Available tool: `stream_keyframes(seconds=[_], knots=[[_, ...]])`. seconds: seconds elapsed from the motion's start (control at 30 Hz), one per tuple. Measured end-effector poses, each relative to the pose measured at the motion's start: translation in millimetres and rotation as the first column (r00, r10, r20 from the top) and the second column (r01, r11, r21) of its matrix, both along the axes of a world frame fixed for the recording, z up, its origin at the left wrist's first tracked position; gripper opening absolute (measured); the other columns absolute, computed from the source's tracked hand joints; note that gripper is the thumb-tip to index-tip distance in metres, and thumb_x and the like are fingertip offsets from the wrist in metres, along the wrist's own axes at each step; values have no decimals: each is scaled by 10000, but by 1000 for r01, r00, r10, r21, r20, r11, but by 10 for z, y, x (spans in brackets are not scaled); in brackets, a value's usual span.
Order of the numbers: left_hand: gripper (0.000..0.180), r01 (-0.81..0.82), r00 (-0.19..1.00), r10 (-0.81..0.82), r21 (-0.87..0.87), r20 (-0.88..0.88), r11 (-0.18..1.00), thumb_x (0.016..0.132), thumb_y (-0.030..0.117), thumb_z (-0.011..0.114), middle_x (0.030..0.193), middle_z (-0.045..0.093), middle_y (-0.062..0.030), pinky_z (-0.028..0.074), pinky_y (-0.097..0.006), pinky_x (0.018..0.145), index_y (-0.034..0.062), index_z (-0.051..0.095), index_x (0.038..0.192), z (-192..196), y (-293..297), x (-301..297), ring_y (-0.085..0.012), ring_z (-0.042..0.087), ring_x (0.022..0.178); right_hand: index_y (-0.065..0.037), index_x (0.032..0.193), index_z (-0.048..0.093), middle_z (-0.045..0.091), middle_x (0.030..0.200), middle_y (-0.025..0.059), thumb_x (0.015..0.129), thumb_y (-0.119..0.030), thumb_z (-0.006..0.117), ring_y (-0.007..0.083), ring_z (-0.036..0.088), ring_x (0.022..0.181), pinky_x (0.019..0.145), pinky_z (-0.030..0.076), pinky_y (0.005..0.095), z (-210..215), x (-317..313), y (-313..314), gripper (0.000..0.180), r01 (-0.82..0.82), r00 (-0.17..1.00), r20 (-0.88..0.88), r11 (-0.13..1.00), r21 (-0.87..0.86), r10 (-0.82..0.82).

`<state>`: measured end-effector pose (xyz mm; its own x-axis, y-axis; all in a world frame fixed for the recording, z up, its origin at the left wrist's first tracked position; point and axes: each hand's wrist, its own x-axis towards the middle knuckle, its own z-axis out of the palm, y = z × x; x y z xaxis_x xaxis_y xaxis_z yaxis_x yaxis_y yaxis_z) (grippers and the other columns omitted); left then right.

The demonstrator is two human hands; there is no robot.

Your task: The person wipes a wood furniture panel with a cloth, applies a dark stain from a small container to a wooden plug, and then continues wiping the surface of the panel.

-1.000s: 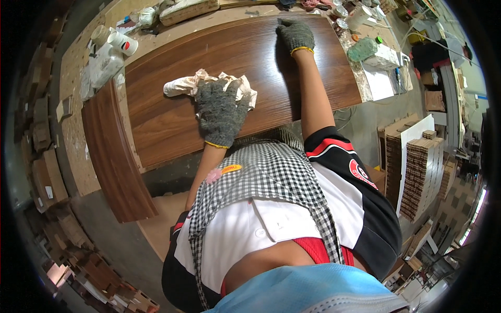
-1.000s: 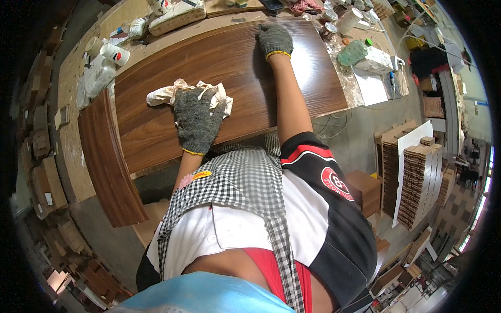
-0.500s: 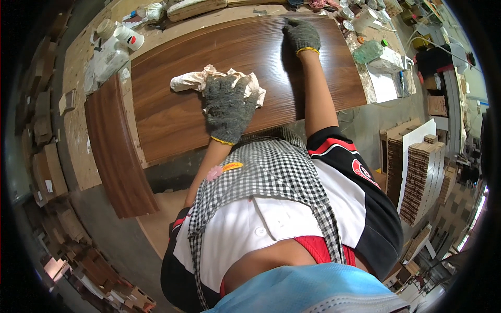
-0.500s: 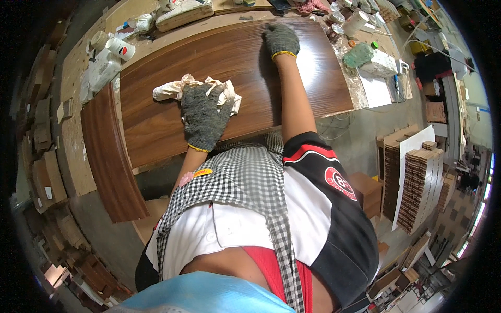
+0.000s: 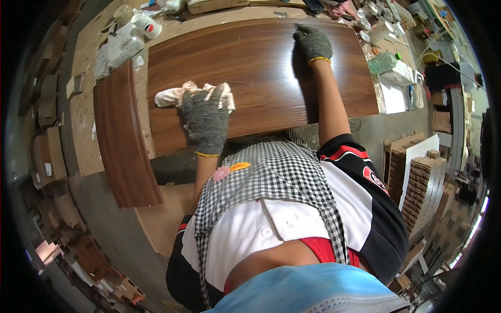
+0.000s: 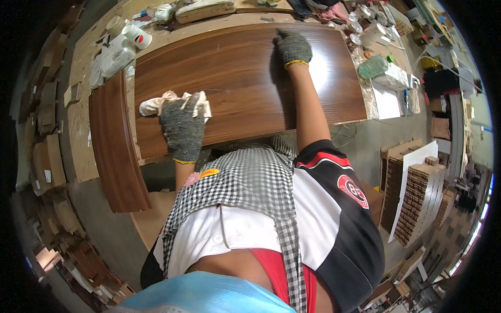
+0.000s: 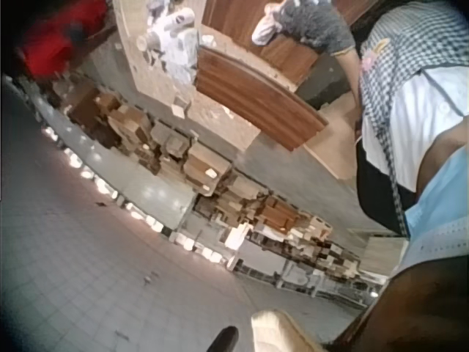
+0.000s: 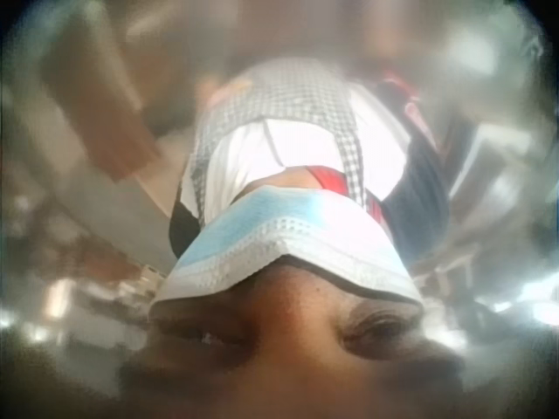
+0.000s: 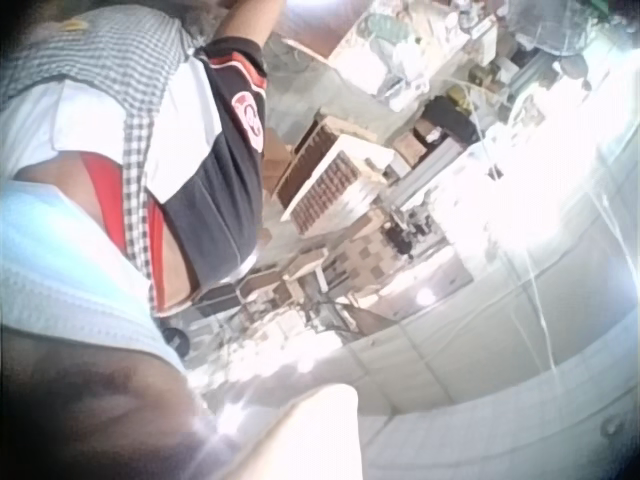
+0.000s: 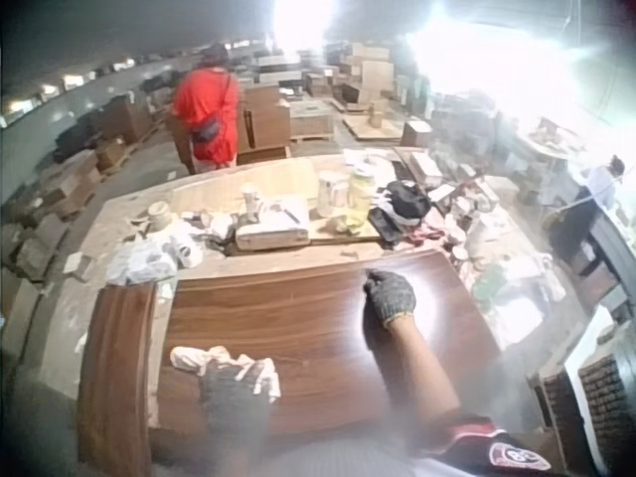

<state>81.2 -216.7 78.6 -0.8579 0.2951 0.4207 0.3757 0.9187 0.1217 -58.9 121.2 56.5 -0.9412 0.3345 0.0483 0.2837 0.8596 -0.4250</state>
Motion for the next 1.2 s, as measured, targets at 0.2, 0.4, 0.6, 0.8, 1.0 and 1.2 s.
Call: stream_keyframes(seconds=[0.2, 0.4, 0.6, 0.8, 1.0, 1.2], knots=[[309, -229, 973, 229, -17, 3, 973, 897, 256, 690, 1085, 695, -107, 371, -529, 1111, 138, 718, 1181, 128, -602, -122, -319, 615, 1068, -191, 1122, 739, 719, 1151, 151, 952, -348, 580, 361, 668, 1103, 941, 528, 502, -102, -394, -1282, 281, -298, 948, -102, 953, 61, 303], [223, -387, 913, 391, 54, -118, 921, 927, 154, 687, 840, 700, -193, 537, -431, 730, 24, 749, 1098, 31, -1237, -140, -320, 679, 779, -230, 1195, 730, 719, 1180, 133, 963, -397, 590, 356, 669, 1116, 966, 521, 488, 17, -236, -1074, 319, -200, 980, 10, 980, -20, 200], [241, -378, 922, 388, 249, 11, 892, 917, 130, 717, 906, 711, -204, 550, -425, 767, -11, 727, 1113, -47, -1345, -136, -333, 691, 830, -236, 1266, 707, 706, 1238, 111, 956, -437, 589, 349, 650, 1160, 1007, 499, 468, -166, -393, -1368, 387, -266, 964, 14, 963, 40, 265], [285, -303, 944, 329, 322, -30, 897, 876, 116, 753, 859, 703, -196, 541, -437, 735, -20, 708, 1122, -78, -1407, -167, -345, 687, 809, -144, 1064, 764, 732, 1095, 169, 952, -351, 551, 386, 690, 1044, 912, 541, 509, -113, -675, -2648, 318, -452, 889, -81, 892, -8, 450], [272, -295, 922, 385, 561, -45, 774, 982, 162, 663, 1128, 692, -193, 505, -446, 963, 5, 675, 1203, -120, -1742, 57, -335, 651, 1033, -151, 1088, 748, 732, 1090, 175, 990, -389, 439, 403, 682, 1043, 898, 528, 515, -19, -599, -3025, 401, -511, 859, -27, 860, 13, 511], [304, -312, 891, 406, 922, 201, 230, 1010, 145, 615, 1265, 667, -181, 527, -398, 955, -52, 646, 1239, -927, -2340, 283, -258, 642, 1109, -206, 1099, 757, 731, 1127, 147, 951, -352, 542, 387, 685, 1051, 898, 542, 500, -120, -779, -3232, 299, -554, 829, -58, 831, 42, 556]])
